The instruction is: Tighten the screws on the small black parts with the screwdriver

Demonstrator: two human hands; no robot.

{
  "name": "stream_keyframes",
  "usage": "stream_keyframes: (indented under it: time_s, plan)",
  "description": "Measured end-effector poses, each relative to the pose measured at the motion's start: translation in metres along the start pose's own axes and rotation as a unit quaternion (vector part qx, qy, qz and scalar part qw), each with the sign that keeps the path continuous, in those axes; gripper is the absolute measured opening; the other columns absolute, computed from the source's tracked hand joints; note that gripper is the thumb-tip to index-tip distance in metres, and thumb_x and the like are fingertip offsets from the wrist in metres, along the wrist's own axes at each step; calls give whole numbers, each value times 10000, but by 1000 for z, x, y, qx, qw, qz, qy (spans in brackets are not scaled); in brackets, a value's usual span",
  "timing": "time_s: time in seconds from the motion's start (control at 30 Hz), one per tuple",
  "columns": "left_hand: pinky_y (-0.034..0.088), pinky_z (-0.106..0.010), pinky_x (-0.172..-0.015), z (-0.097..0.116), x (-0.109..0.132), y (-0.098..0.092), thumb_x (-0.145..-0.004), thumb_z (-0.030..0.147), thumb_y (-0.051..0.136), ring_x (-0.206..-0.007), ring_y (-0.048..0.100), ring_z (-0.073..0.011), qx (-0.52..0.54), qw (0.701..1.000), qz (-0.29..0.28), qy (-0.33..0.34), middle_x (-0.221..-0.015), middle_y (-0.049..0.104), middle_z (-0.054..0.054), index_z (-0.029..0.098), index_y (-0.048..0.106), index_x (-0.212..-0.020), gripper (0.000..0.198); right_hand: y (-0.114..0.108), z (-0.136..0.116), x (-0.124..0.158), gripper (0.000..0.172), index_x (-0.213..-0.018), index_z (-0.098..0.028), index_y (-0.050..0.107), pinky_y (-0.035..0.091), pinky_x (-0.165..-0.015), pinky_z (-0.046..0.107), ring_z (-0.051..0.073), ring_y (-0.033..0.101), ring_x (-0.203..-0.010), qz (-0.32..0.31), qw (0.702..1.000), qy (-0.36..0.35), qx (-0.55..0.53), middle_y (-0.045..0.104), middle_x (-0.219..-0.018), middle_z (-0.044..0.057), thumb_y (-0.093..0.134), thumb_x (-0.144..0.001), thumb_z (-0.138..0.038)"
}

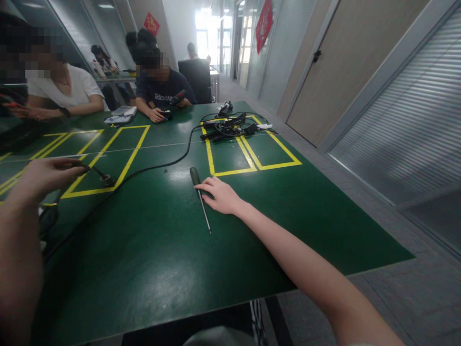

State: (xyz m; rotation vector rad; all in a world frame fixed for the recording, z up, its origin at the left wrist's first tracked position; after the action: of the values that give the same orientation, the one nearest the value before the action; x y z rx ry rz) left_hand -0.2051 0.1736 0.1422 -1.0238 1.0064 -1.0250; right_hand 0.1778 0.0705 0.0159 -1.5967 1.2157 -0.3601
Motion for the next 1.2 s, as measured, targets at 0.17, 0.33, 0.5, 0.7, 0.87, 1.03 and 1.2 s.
stream_keyframes:
  time_s: [0.17,0.33,0.5,0.7,0.87,1.03,1.2]
  plan:
    - [549,-355,-954,8,5,4,-878,382,581,-1057,702,-276,51,998,22,-22,-1118,784,-113,111,670,-1378,576,-1,0,0,397,-1365,-235,642,580,-972,456,248,608,-1147,0,1000,-3,0,659,-1236,117,518,-989,-251]
    - [517,-370,-1040,19,3,12,-897,333,581,-1143,705,-283,25,999,20,7,-1184,773,-142,99,666,-1373,537,-2,-1,0,399,-1366,-265,640,589,-957,457,243,612,-1136,2,1000,-7,-3,664,-1227,106,519,-987,-251]
    - [525,-404,-1039,19,4,18,-915,336,571,-1193,696,-315,9,1000,2,3,-1246,760,-159,102,660,-1371,520,-2,-1,0,399,-1365,-240,642,586,-964,463,249,612,-1139,-2,1000,-1,-4,658,-1233,115,516,-987,-254]
    - [541,-440,-1035,10,-4,31,-913,348,565,-1213,695,-348,1,1000,-9,13,-1248,765,-172,98,674,-1360,524,0,0,0,402,-1369,-239,641,576,-980,463,247,611,-1139,-3,1000,0,-6,656,-1239,116,521,-986,-246]
    - [535,-417,-1058,6,-10,39,-926,367,565,-1225,700,-326,-11,1000,-13,22,-1233,773,-162,115,682,-1354,510,0,0,0,396,-1363,-240,646,570,-992,475,250,610,-1139,0,1000,-2,-8,659,-1233,117,524,-986,-238]
    - [539,-379,-1054,8,-8,45,-925,329,584,-1186,723,-288,-13,1000,-19,20,-1214,784,-132,126,695,-1313,452,-2,0,0,390,-1356,-244,650,577,-970,456,248,620,-1130,2,1000,-1,-6,660,-1225,115,524,-986,-236]
    - [555,-406,-1018,9,-7,50,-910,335,612,-1187,714,-311,-35,999,-27,27,-1205,783,-144,125,702,-1255,414,-1,0,0,388,-1350,-237,651,576,-970,465,250,618,-1127,6,1000,-3,-7,662,-1223,114,520,-986,-242]
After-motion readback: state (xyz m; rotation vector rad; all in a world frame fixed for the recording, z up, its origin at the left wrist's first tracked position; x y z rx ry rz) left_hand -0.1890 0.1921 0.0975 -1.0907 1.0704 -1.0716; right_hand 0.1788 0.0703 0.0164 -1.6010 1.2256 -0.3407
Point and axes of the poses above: each hand's wrist, its own x-axis away from the middle knuckle, its own y-axis out of the palm, z = x × y, the point moved 10 cm from there along -x, towards the middle knuckle
